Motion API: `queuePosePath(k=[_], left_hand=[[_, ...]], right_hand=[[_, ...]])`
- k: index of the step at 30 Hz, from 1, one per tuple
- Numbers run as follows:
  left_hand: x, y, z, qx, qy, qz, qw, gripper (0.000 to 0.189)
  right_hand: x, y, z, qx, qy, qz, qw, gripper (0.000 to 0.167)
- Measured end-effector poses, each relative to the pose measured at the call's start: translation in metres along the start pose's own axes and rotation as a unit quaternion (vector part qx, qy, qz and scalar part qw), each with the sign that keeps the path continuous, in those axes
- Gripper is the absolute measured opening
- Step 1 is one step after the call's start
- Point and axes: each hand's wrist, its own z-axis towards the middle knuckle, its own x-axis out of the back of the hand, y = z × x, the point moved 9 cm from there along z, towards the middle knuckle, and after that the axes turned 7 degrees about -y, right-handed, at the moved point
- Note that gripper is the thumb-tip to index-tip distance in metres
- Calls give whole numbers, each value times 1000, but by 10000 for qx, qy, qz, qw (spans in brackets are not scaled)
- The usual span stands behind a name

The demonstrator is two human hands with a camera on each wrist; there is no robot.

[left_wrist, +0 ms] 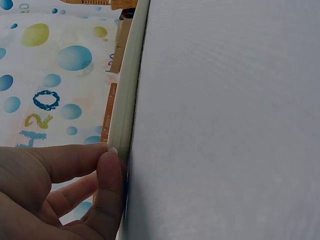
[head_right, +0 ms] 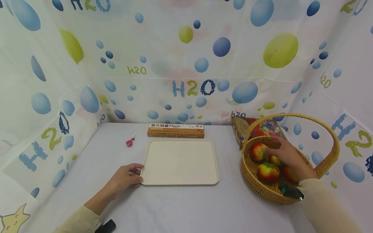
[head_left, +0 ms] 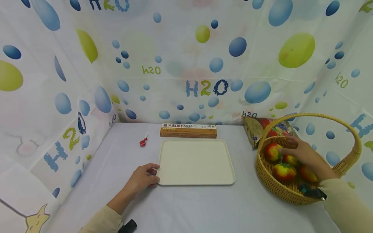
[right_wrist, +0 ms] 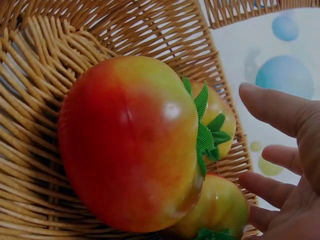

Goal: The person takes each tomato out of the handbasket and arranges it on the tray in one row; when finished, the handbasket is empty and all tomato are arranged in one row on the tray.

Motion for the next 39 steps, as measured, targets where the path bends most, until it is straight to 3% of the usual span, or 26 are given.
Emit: queuePosePath(k=[10, 19, 29, 39], left_hand=[[-1, -3, 0, 6, -12, -115, 9999, 50], [-2, -3, 0, 6, -16, -100, 9999, 50], [-1, -3, 0, -3, 43, -127, 9999, 50], [-1, 0, -2, -40, 29, -215, 9998, 51]], right_hand=[[-8, 3, 6, 218, 49, -238, 9995, 94], [-18, 9, 8, -237, -327, -524, 9978, 99], [-20, 6, 14, -128, -254, -889, 9956, 100], [-20, 8, 17, -225, -254, -829, 9960, 105]])
